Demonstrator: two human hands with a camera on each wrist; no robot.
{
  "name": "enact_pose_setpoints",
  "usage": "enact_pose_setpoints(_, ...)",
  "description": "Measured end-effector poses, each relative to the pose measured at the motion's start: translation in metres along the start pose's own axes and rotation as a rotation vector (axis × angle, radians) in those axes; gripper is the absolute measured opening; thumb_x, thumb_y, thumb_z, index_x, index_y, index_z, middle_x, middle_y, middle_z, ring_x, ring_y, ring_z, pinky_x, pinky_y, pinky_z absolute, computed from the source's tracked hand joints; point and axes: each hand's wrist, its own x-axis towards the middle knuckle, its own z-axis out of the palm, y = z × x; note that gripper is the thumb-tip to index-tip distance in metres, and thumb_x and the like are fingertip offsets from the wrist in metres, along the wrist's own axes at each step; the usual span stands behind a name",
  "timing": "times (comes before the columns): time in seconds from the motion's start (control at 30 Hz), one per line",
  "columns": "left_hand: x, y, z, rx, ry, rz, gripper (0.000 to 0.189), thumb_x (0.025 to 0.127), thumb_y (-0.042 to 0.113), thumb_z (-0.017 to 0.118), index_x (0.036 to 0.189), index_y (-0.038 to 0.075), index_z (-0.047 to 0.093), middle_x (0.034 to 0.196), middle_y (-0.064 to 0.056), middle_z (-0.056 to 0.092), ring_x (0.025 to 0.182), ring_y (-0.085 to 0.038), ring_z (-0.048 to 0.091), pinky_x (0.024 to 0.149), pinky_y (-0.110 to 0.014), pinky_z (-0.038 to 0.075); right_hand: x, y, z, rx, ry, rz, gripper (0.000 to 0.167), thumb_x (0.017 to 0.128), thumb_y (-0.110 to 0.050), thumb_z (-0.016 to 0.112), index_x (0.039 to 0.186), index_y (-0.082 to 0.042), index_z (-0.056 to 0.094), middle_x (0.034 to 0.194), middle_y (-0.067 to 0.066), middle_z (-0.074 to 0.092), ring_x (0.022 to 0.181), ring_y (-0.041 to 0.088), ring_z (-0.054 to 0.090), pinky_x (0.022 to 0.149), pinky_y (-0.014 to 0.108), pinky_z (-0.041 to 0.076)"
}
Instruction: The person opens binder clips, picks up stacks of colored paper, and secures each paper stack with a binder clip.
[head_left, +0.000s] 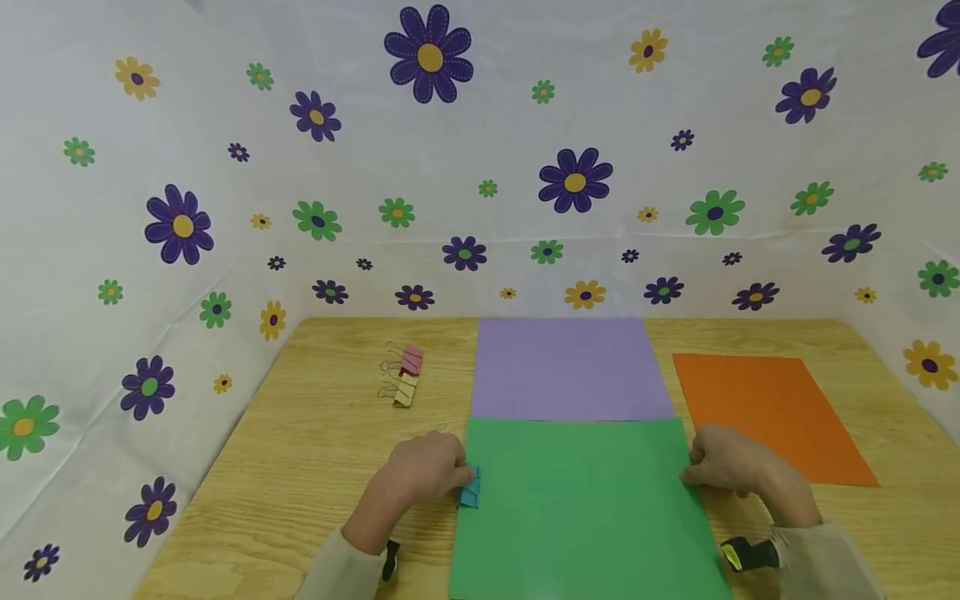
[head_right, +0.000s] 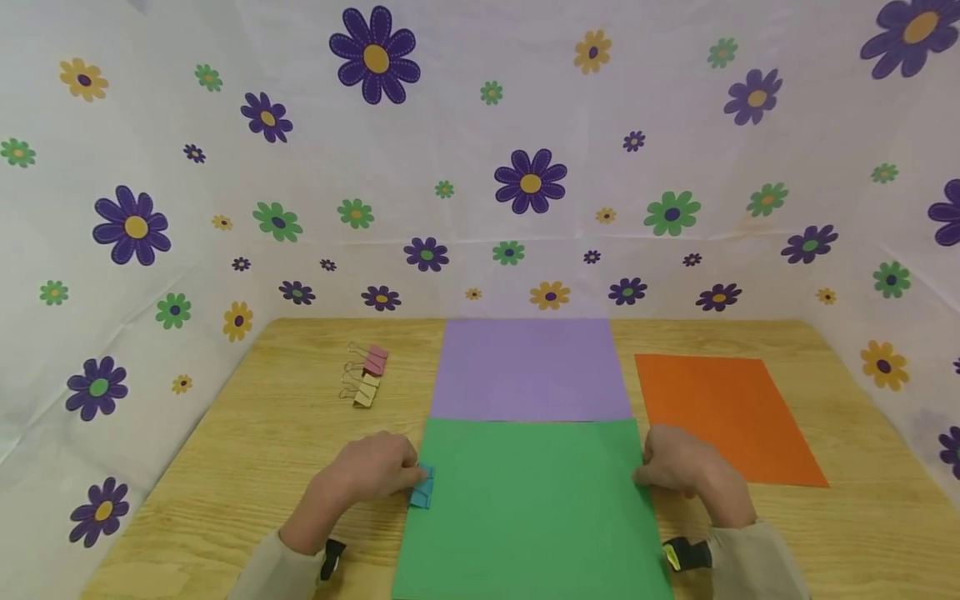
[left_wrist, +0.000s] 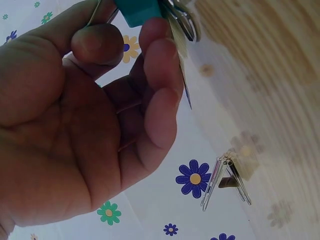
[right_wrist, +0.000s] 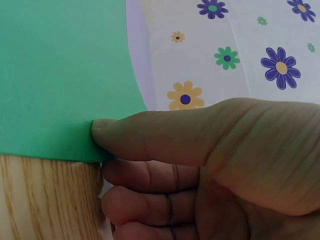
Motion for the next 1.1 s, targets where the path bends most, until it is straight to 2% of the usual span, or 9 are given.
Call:
enact_pose_setpoints(0.47,0.001,0.000,0.000,0.005,-0.005,-0.007,0.056,0.095,0.022,0.066,0.050,0.019,0.033,0.048,0.009,0.024,0.044,-0.006,0.020,0.045,-0.022,0.015,0.001,0.000,0.000,-0.011,0.014,-0.031,0.045,0.085,-0.010,0.074,0.054,-0.018,0.042,0.050,-0.007,0.031,0.041,0.007,0.034,0.041,0.022,0.035)
enact_pose_setpoints(0.63,0.002,-0.001,0.001,0.005,-0.010,-0.005,0.056,0.095,0.022,0.066,0.050,0.019,0.033,0.048,0.009,0.023,0.044,-0.006,0.020,0.044,-0.022,0.015,0.000,0.004,-0.001,0.010,-0.011,-0.057,0.044,0.087,-0.010,0.073,0.056,-0.017,0.044,0.049,-0.006,0.033,0.041,0.008,0.035,0.041,0.023,0.036)
enact_pose_setpoints(0.83,0.003,-0.001,0.001,-0.005,-0.027,0.004,0.055,0.096,0.022,0.065,0.050,0.019,0.034,0.048,0.009,0.024,0.044,-0.007,0.022,0.045,-0.023,0.017,0.000,0.010,-0.001,0.054,-0.039,-0.100,0.048,0.090,-0.007,0.070,0.057,-0.019,0.037,0.051,-0.007,0.033,0.043,0.008,0.036,0.041,0.024,0.039)
enact_pose_setpoints(1.1,0.002,-0.001,0.000,-0.006,-0.027,0.017,0.055,0.096,0.024,0.065,0.050,0.019,0.034,0.048,0.009,0.024,0.045,-0.007,0.023,0.045,-0.023,0.017,0.001,0.011,-0.004,0.102,-0.076,-0.135,0.049,0.092,-0.006,0.067,0.058,-0.021,0.034,0.051,-0.008,0.032,0.044,0.007,0.033,0.042,0.021,0.034)
